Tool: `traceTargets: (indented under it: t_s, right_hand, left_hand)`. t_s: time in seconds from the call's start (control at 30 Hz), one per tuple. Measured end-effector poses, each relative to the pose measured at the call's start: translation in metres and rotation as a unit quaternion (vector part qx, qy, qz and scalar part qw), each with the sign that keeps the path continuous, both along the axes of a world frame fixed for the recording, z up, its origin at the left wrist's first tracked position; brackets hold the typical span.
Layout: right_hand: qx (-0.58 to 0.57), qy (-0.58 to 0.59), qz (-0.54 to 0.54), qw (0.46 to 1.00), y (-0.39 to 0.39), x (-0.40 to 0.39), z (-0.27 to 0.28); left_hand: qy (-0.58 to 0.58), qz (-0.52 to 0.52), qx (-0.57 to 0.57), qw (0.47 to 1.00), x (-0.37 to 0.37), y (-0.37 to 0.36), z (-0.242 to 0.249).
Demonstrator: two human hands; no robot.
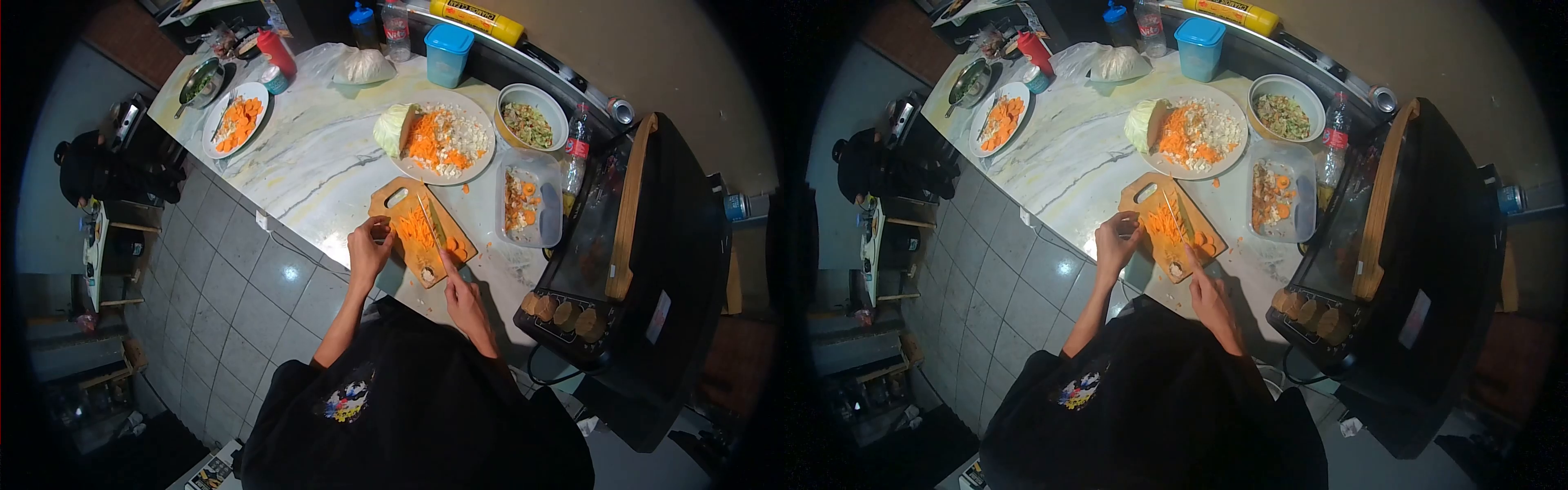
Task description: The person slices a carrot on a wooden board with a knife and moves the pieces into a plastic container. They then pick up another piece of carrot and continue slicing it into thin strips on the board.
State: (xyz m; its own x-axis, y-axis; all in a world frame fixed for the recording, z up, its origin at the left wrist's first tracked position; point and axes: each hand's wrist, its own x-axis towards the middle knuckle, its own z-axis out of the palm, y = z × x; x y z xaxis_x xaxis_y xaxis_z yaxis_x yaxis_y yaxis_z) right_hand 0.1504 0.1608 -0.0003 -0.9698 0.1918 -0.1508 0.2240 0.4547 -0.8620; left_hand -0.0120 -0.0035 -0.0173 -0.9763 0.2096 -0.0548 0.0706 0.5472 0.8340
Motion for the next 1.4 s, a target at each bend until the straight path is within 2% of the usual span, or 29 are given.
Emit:
traceTargets:
  t_s: [0.13,0.23,0.33,0.4,0.57,0.63,0.67,0.73,0.87,0.93,0.97,1.03,1.27,1.33,1.4]
  right_hand:
    - [0.009,0.029,-0.001,1.0,-0.001,0.003,-0.005]
    - [0.017,0.047,-0.001,0.999,-0.002,0.003,-0.006]
    - [0.031,0.038,0.017,0.999,-0.006,0.005,0.003]
    - [-0.012,0.036,0.023,0.999,-0.009,0.005,0.007]
    - [-0.022,-0.012,0.028,0.999,-0.01,0.006,0.004]
    - [-0.007,0.124,-0.003,0.992,-0.012,0.005,-0.002]
    - [-0.008,0.122,-0.005,0.992,-0.01,0.007,-0.003]
    - [0.001,0.078,-0.013,0.997,-0.006,0.007,0.002]
    - [0.031,0.104,-0.037,0.993,-0.003,0.011,-0.007]
    - [0.016,0.029,-0.05,0.998,0.0,0.014,-0.004]
    - [0.018,0.028,-0.055,0.998,0.001,0.015,-0.004]
    - [0.0,0.074,-0.086,0.994,0.0,0.017,-0.005]
    - [-0.01,0.1,-0.145,0.984,0.002,0.013,0.012]
    - [-0.008,0.103,-0.161,0.982,0.004,0.012,0.013]
    - [-0.019,0.088,-0.164,0.982,0.003,0.014,0.015]
  left_hand:
    - [0.033,0.009,-0.032,0.999,0.001,0.005,0.0]
    - [0.022,0.02,-0.015,0.999,0.002,0.007,-0.003]
    - [0.009,0.033,-0.033,0.999,0.003,0.009,0.001]
    - [-0.005,0.039,-0.022,0.999,0.003,0.009,-0.001]
    - [-0.032,0.025,-0.015,0.999,0.004,0.009,0.008]
    - [-0.064,0.016,0.024,0.998,0.002,0.009,0.009]
    - [-0.066,0.014,0.023,0.997,0.001,0.009,0.009]
    - [-0.084,-0.004,0.076,0.994,-0.003,0.011,0.012]
    - [-0.08,-0.028,0.085,0.993,-0.008,0.023,0.027]
    - [-0.07,-0.051,0.064,0.994,-0.011,0.029,0.028]
    - [-0.072,-0.056,0.066,0.994,-0.011,0.031,0.025]
    - [-0.032,-0.088,0.055,0.994,-0.011,0.033,0.018]
    - [0.023,-0.141,0.068,0.987,0.007,0.034,0.009]
    - [-0.046,-0.237,0.054,0.969,0.013,0.036,0.025]
    - [-0.005,-0.269,0.071,0.96,0.02,0.039,0.016]
